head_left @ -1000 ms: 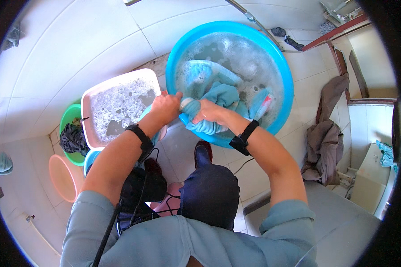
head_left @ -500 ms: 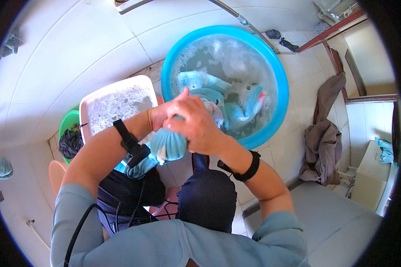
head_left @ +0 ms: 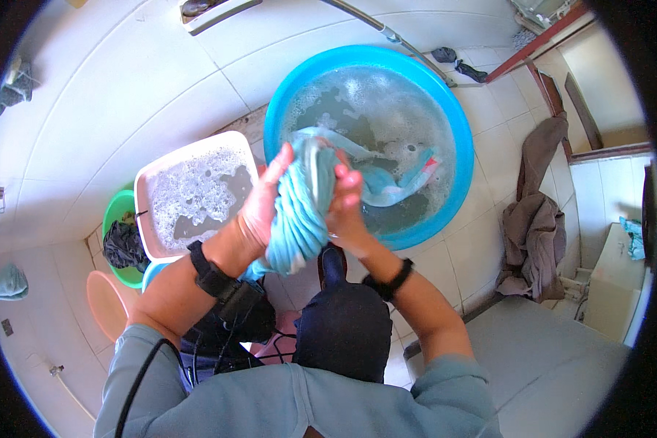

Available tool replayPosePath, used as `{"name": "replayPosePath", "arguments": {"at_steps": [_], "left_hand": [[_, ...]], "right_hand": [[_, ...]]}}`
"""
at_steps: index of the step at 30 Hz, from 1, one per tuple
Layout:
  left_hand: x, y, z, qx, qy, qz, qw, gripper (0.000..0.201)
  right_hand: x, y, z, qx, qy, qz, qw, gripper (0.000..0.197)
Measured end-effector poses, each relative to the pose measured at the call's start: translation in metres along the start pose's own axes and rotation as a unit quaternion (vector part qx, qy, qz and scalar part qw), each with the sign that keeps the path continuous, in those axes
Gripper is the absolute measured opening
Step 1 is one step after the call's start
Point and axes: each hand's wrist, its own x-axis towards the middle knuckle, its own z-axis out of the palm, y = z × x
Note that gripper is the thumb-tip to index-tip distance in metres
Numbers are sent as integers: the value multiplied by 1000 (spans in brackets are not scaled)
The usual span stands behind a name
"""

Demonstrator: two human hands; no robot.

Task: The person hand-washes a blue shirt in a basin of soapy water, scrubs it by hand, wrings the fabric to remove excess water, and then moves the garment between different basins of water.

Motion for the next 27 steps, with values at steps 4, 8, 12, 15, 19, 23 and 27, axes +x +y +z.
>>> {"name": "replayPosePath", "arguments": {"at_steps": [4,8,12,15,19,23,27], "left_hand": [[4,-30,-12,15,-1,-56,998,64],[-10,-5,-6,53,64,-118,990,66],[-18,44,-8,373,224,-169,885,64],[8,69,-50,797,101,-143,577,59],[33,63,-48,950,100,-117,271,55],[43,63,-59,983,88,-56,150,53],[55,60,-70,987,77,-24,139,53]], "right_hand": [[10,19,49,58,81,-35,994,60],[59,40,48,83,126,-103,983,64],[83,34,2,-9,-127,-139,982,62],[78,41,-4,-116,-215,-175,954,59],[74,24,0,-263,-417,93,865,49],[64,27,-3,-169,-447,165,863,48],[40,51,8,-26,-414,210,886,47]]}}
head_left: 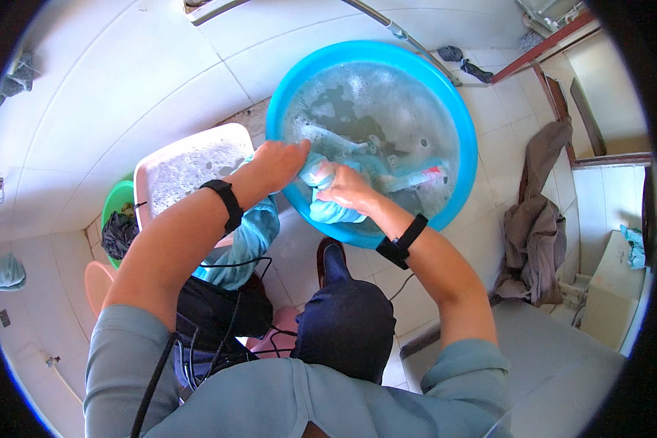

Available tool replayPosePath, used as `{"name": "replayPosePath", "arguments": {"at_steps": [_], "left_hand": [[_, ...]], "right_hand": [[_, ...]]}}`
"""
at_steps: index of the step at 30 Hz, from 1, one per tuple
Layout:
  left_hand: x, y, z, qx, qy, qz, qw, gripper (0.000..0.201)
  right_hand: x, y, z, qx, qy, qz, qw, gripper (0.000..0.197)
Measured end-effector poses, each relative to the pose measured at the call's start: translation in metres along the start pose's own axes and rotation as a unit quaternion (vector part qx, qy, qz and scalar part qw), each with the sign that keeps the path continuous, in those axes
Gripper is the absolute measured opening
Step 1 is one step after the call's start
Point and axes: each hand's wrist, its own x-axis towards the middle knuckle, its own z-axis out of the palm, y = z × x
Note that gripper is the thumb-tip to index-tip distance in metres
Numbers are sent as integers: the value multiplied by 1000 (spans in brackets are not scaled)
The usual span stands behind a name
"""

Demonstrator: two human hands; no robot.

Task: The person hand-washes a blue shirt in a basin of soapy water, scrubs it by hand, wrings the fabric to remove excess water, and then moves the garment between different basins of water.

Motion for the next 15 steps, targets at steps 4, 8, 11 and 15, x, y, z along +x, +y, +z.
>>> {"name": "replayPosePath", "arguments": {"at_steps": [4,8,11,15], "left_hand": [[-1,4,4,-9,9,-44,999,57],[-32,16,-12,-201,-16,-92,975,68],[-68,-4,-3,-528,-94,24,843,84],[-81,7,-32,-873,-304,1,382,125]], "right_hand": [[-2,9,11,321,-41,1,946,42],[-14,5,2,238,87,-69,965,47],[-33,-46,-32,81,117,-154,978,40],[-51,-97,-58,102,167,-290,937,37]]}}
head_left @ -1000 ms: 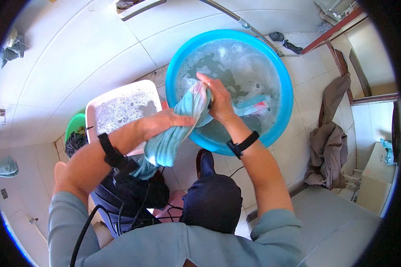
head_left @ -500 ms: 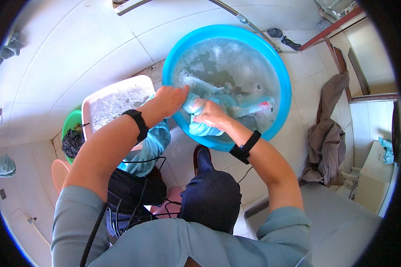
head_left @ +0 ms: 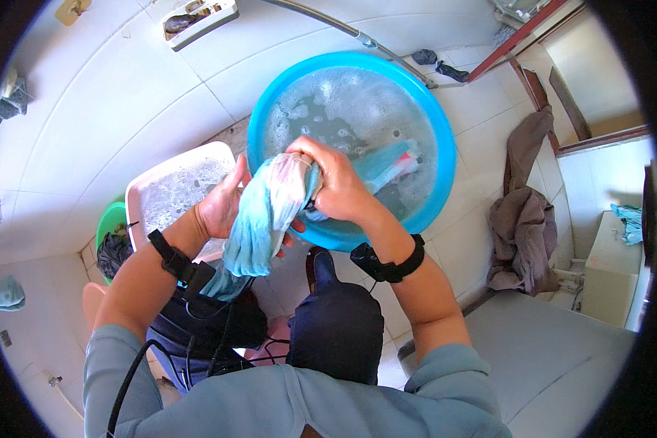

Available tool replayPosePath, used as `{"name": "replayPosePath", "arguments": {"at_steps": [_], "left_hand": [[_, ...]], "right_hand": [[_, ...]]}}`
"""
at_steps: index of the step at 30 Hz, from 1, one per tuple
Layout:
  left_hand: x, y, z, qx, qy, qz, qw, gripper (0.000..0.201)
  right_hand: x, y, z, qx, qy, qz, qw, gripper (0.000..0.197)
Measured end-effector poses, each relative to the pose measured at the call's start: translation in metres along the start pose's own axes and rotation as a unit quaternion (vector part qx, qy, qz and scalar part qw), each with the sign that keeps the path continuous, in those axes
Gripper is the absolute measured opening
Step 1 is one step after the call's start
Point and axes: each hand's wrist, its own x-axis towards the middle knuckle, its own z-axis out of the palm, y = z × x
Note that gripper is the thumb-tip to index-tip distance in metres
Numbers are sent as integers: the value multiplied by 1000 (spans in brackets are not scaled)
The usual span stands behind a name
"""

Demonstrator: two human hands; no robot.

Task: The person hand-washes a blue shirt in a basin of soapy water, scrubs it by hand, wrings the fabric to remove excess water, and then moves the garment between different basins of water.

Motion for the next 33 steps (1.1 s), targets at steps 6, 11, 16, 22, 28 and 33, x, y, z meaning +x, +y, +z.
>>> {"name": "replayPosePath", "arguments": {"at_steps": [6,11,16,22,28,33], "left_hand": [[23,-1,10,-290,-111,131,941,90],[14,7,66,-146,3,247,958,65],[31,8,67,-329,-126,264,898,80],[59,-20,98,-270,-76,266,922,70],[-6,11,31,196,224,3,955,65],[11,33,-5,687,271,-119,663,65]], "right_hand": [[6,-67,21,-233,-87,-223,942,28],[-5,-89,5,-283,-12,-241,928,30],[-36,16,17,-195,191,-58,960,76],[-17,90,76,-78,215,-20,973,74],[20,90,20,-142,63,-75,985,70],[14,73,16,-309,-158,36,937,61]]}}
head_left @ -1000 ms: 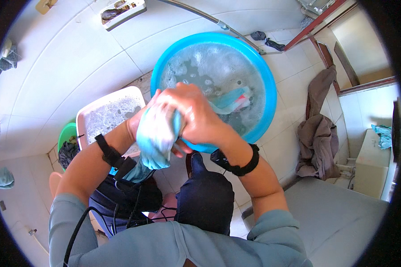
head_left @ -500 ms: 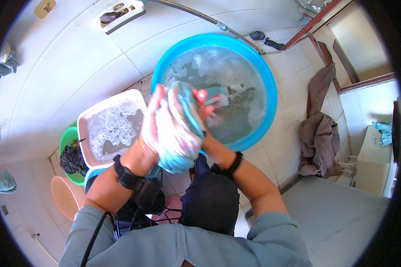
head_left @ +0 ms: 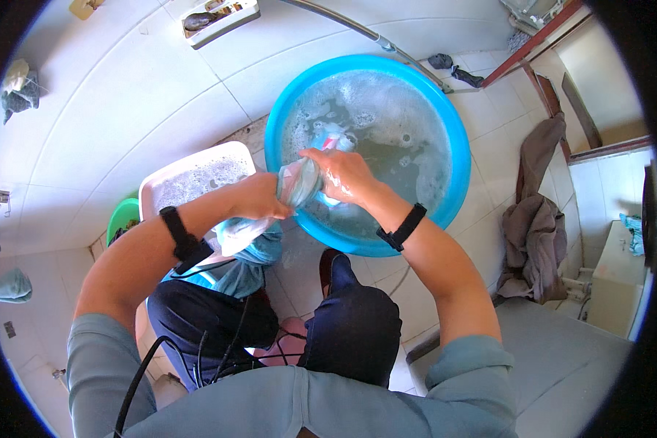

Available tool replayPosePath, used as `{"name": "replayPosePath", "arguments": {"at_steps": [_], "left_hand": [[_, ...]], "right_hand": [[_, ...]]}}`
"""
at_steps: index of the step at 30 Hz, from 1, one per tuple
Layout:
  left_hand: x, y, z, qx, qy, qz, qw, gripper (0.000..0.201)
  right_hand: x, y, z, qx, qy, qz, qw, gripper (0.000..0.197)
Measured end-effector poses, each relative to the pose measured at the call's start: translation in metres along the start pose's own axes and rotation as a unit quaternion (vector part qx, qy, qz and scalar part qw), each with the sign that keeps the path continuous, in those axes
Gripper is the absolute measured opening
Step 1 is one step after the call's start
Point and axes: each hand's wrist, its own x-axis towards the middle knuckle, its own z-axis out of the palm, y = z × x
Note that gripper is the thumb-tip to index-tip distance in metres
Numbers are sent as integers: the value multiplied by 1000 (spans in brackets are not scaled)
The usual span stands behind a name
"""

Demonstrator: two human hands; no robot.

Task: The person hand-washes a blue shirt in a basin of soapy water, scrubs it by hand, wrings the fabric to remove excess water, and then moves the garment between different basins of water.

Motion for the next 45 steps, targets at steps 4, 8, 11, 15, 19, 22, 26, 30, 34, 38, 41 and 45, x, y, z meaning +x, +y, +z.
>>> {"name": "replayPosePath", "arguments": {"at_steps": [4,8,11,15,19,22,26,30,34,38,41,45], "left_hand": [[17,7,6,171,114,-3,979,60],[42,0,16,232,182,23,955,60],[52,-5,18,245,212,42,945,57],[59,3,22,217,215,22,952,61],[34,2,38,154,372,172,899,71],[10,-10,48,244,434,400,769,66],[6,-60,102,485,202,467,711,47],[18,-79,148,673,199,290,651,47],[3,-50,125,681,100,223,691,23],[-42,-69,86,639,68,231,731,11],[-115,-76,39,636,134,210,731,7],[-212,-81,-23,680,126,127,711,7]], "right_hand": [[-4,0,5,-9,-102,115,988,54],[-10,22,34,96,-111,137,980,51],[-15,18,43,235,-113,117,958,48],[-27,16,54,472,-68,194,857,45],[-35,16,32,473,7,215,854,47],[-40,18,5,436,61,199,876,47],[-33,-16,-46,358,115,195,906,51],[-31,-50,-78,211,123,143,959,49],[-31,-61,-91,137,145,109,974,54],[-17,-56,-102,129,190,148,962,55],[-6,-62,-98,129,221,118,959,51],[13,-93,-81,127,227,104,960,51]]}}
